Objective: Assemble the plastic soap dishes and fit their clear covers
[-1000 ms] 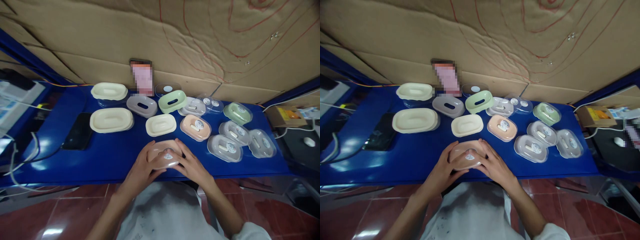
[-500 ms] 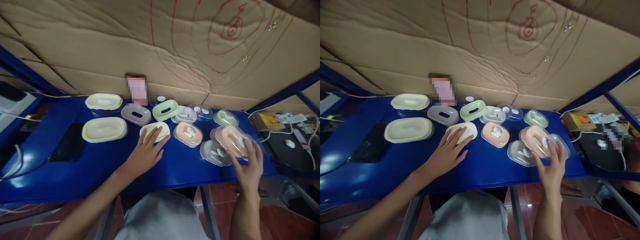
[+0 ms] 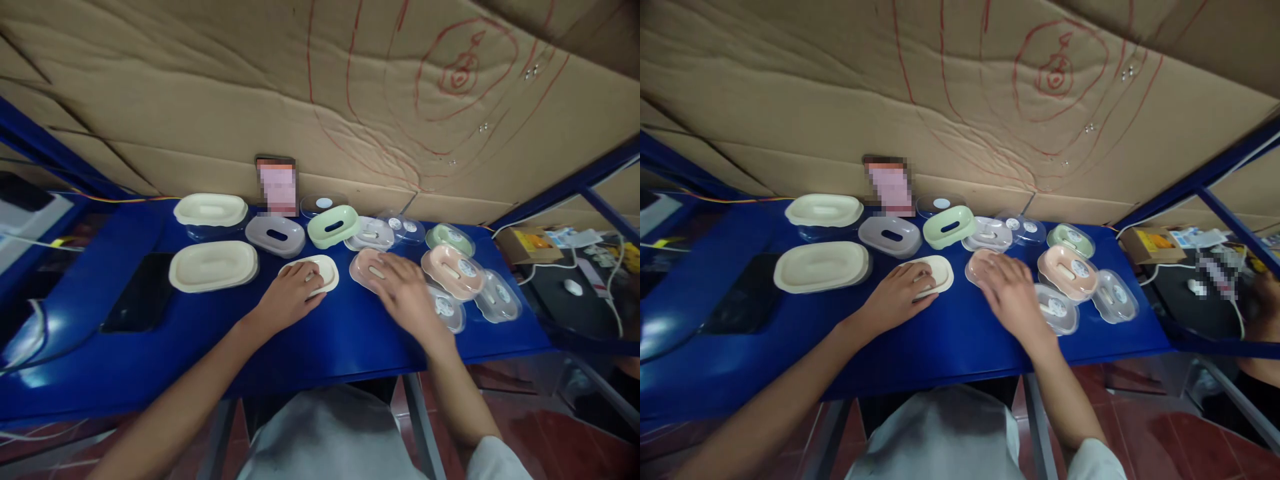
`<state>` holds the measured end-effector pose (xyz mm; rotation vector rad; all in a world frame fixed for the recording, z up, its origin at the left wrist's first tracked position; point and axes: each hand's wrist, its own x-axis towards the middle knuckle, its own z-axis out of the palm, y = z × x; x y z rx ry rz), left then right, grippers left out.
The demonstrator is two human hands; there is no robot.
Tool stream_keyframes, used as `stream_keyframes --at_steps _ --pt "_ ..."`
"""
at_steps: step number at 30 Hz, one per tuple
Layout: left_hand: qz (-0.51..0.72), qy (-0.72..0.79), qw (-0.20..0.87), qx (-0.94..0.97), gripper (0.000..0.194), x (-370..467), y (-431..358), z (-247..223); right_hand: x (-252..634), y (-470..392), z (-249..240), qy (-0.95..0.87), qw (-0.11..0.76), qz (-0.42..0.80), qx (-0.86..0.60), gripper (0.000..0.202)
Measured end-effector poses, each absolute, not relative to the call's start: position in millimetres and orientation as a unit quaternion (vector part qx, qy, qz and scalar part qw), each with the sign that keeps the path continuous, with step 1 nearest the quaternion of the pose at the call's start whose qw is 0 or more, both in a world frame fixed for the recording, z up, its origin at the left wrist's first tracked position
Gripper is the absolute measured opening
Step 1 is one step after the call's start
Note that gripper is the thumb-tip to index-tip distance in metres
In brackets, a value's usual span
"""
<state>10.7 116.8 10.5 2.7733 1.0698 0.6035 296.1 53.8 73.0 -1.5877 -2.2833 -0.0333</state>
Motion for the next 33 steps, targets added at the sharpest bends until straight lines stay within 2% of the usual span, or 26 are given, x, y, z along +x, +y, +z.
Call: stream_keyframes --at_steps 4,8,13,18,20,23,29,33 --pt "0.207 0.346 0.067 0.913 0.024 5 119 7 266 74 53 -0.825 0.133 -0.026 -0.549 0.033" --pt "0.205 0.346 0.069 0.913 0.026 6 117 6 269 85 58 -0.805 0.102 -0.052 -0.583 0.032" --pt "0.202 0.357 0.065 0.91 0.026 10 113 9 259 111 64 -0.745 0.132 -0.07 -0.651 0.035" --pt "0.201 0.381 0.059 0.9 0.031 10 113 10 239 137 42 -0.72 0.098 -0.069 -0.683 0.05" --pt "0.201 0.388 0.06 0.898 0.033 10 113 9 238 141 37 -0.716 0.096 -0.069 -0.688 0.045" --pt "0.197 0.392 0.058 0.896 0.035 11 113 8 243 140 39 -0.711 0.129 -0.056 -0.689 0.032" --pt "0.19 0.387 0.056 0.9 0.035 11 113 10 252 129 56 -0.739 0.236 0.008 -0.63 0.025" --pt "0.212 0.361 0.054 0.906 0.044 16 109 11 256 103 73 -0.743 0.339 0.05 -0.575 0.021"
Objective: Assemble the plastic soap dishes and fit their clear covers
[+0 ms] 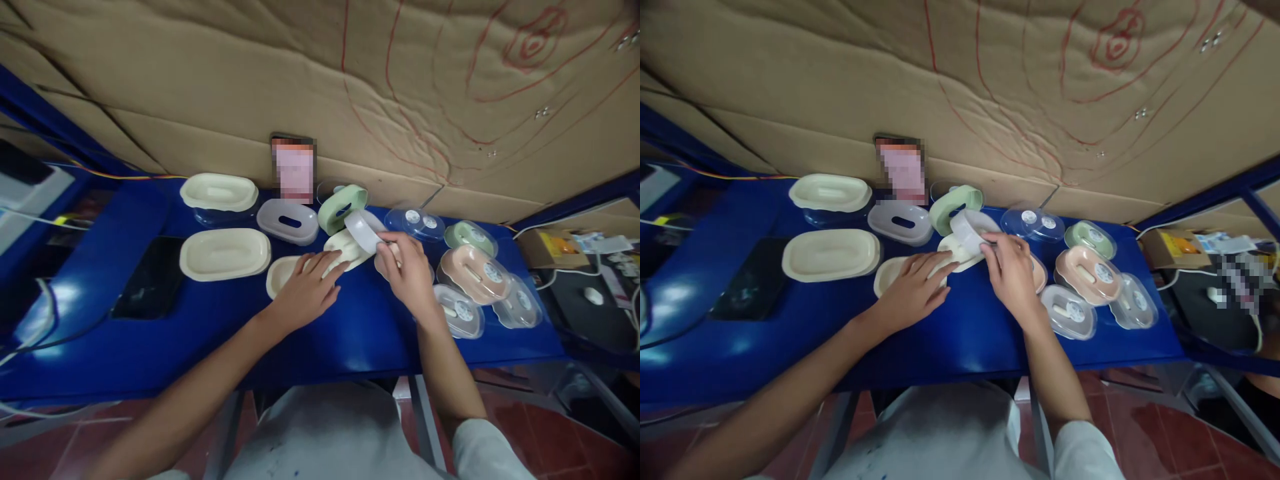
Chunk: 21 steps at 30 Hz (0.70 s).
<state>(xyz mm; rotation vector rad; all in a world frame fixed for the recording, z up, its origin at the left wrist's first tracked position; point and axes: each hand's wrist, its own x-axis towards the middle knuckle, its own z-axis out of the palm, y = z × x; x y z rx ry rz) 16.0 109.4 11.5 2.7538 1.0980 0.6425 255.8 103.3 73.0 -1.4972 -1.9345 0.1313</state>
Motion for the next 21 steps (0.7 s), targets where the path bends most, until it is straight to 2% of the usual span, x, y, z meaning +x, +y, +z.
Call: stream_keyframes --at_steps 3,6,13,21 --pt "0.217 0.349 0.042 0.911 0.047 22 106 10 259 66 81 -0.714 0.43 0.078 -0.547 0.02" --pt "0.195 0.339 0.052 0.919 0.038 22 107 10 257 22 81 -0.713 0.477 0.098 -0.504 0.023" --pt "0.161 0.304 0.104 0.933 0.034 4 114 17 226 -42 53 -0.842 0.295 0.078 -0.446 0.02" --pt "0.192 0.298 0.074 0.932 0.013 8 106 31 235 -33 27 -0.818 0.262 0.088 -0.505 0.021"
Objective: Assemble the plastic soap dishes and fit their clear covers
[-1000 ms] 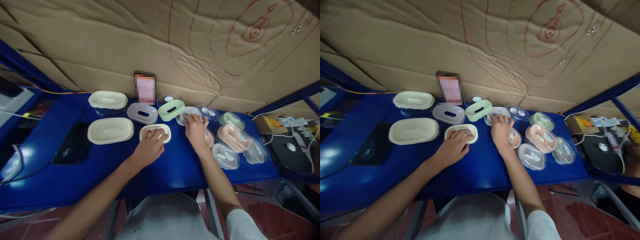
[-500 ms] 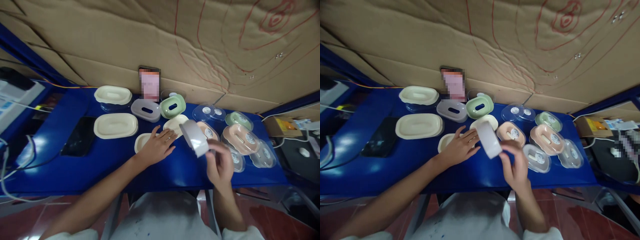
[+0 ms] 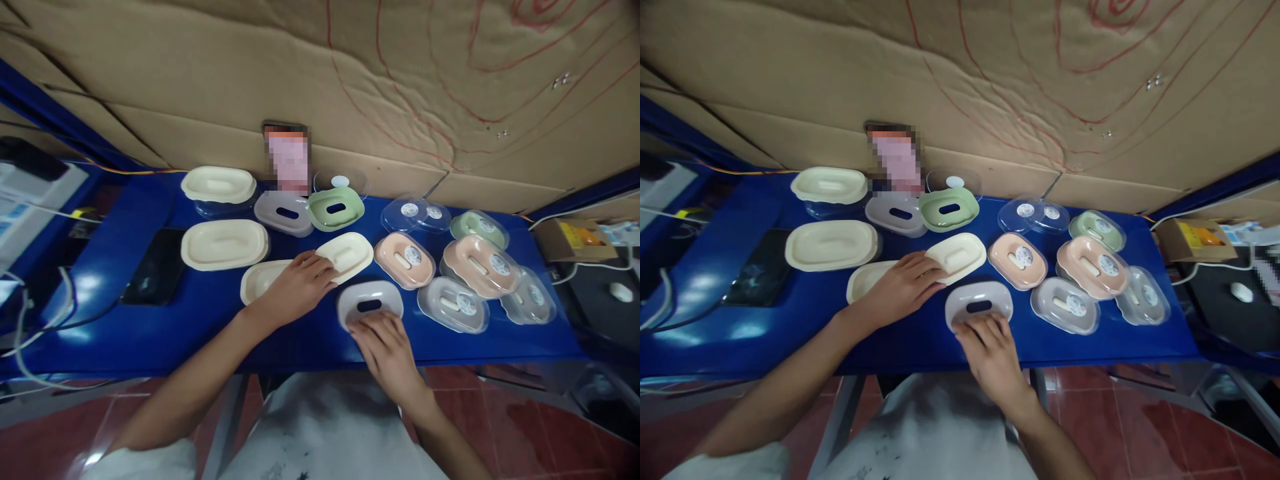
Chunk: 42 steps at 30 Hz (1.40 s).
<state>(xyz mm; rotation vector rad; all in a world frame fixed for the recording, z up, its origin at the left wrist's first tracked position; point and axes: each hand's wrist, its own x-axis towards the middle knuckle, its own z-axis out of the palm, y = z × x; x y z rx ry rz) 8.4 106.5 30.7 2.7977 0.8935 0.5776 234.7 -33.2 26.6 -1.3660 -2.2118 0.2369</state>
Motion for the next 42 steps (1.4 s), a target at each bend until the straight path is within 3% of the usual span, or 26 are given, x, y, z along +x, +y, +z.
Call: stream_keyframes --at_steps 5,11,13,19,24,27,35,39,42 --pt "0.298 0.346 0.077 0.886 0.018 -11 50 54 248 -24 27 -0.806 0.24 0.095 -0.533 0.033" --pt "0.298 0.399 0.121 0.859 0.012 -34 -39 20 249 -3 27 -0.847 0.153 0.17 -0.479 0.087" --pt "0.287 0.398 0.118 0.863 0.012 -34 -50 6 245 12 28 -0.862 0.14 0.178 -0.454 0.095" --pt "0.298 0.381 0.085 0.871 0.017 -22 -36 -5 247 43 30 -0.851 0.144 0.086 -0.497 0.071" --pt "0.309 0.43 0.089 0.844 0.052 -14 -24 -5 262 14 39 -0.841 0.21 0.092 -0.491 0.05" --pt "0.297 0.44 0.084 0.843 0.066 -16 -20 -6 255 -13 38 -0.864 0.184 0.123 -0.452 0.049" --pt "0.25 0.382 0.101 0.884 0.064 -24 -13 -6 237 -22 39 -0.902 0.123 0.127 -0.394 0.048" --pt "0.266 0.399 0.115 0.87 0.057 -24 -16 -7 238 33 65 -0.888 0.187 0.115 -0.405 0.038" --pt "0.286 0.396 0.137 0.862 0.052 -23 -16 -5 236 105 74 -0.847 0.191 0.044 -0.494 0.046"
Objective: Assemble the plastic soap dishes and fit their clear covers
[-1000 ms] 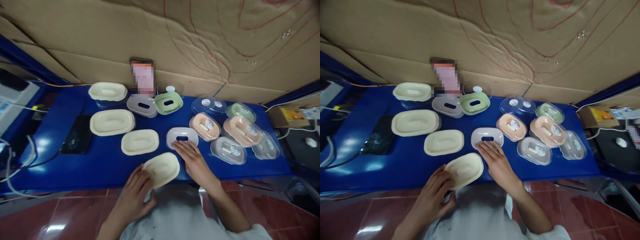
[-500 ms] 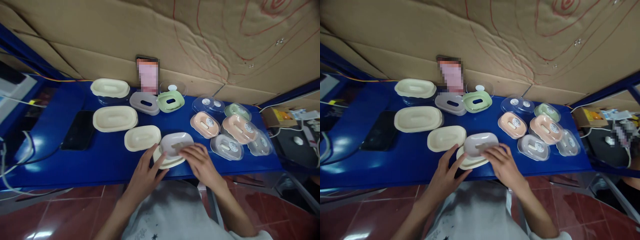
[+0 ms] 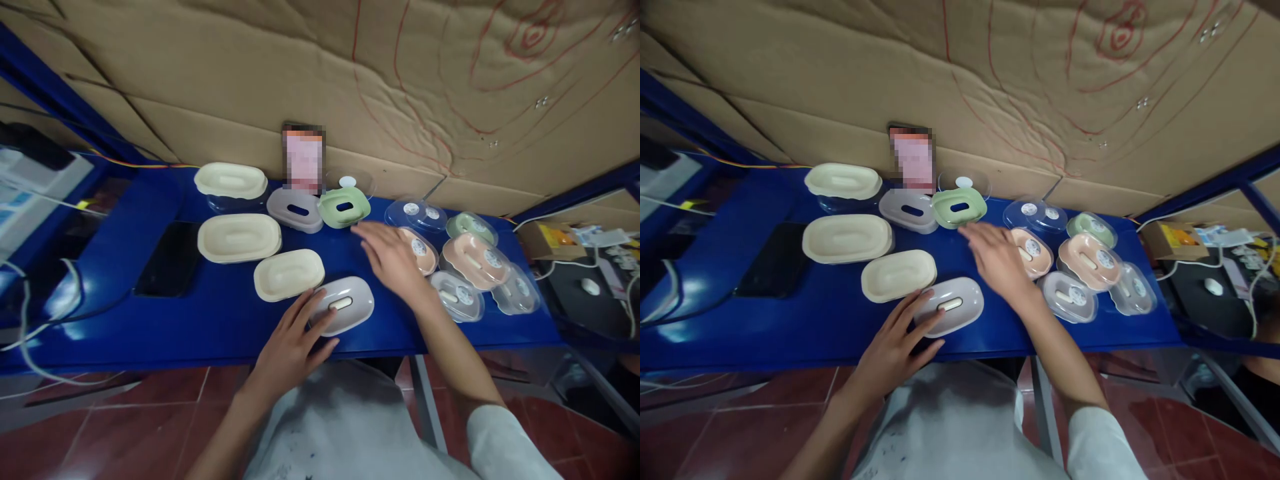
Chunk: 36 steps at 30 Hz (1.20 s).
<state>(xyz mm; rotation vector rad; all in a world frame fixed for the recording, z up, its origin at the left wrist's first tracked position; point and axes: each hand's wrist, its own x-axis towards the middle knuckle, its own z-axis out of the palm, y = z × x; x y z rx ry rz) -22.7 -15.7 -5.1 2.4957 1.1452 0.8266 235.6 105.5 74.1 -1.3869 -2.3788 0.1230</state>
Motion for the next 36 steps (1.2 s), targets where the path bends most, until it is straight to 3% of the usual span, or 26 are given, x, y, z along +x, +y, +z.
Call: stream_keyframes --at_steps 2,7,11,13,18,23,26,30,32,36 --pt "0.298 0.397 0.141 0.856 0.049 -23 -16 -4 235 156 74 -0.812 0.167 -0.005 -0.559 0.053" --pt "0.315 0.406 0.15 0.845 0.046 -23 -17 -3 235 232 68 -0.727 0.172 -0.048 -0.664 0.047" --pt "0.326 0.398 0.166 0.841 0.047 -24 -16 -4 237 234 63 -0.721 0.148 -0.054 -0.675 0.026" --pt "0.331 0.406 0.186 0.831 0.046 -25 -16 -3 240 222 64 -0.718 0.187 -0.053 -0.669 0.019" --pt "0.326 0.455 0.314 0.767 0.055 -27 -12 2 252 135 60 -0.717 0.302 -0.085 -0.623 0.036" --pt "0.31 0.47 0.38 0.734 0.086 -23 -5 -2 256 23 32 -0.806 0.292 -0.026 -0.514 0.052" --pt "0.292 0.453 0.395 0.744 0.092 -19 -2 -6 257 -10 28 -0.851 0.247 0.048 -0.461 0.054" --pt "0.276 0.428 0.394 0.765 0.094 -18 1 -7 264 -18 34 -0.88 0.148 0.128 -0.432 0.073" --pt "0.274 0.426 0.388 0.77 0.09 -17 1 -7 270 -17 33 -0.879 0.162 0.123 -0.431 0.069" --pt "0.27 0.435 0.38 0.77 0.084 -15 -2 -2 280 -21 20 -0.844 0.279 0.07 -0.452 0.07"
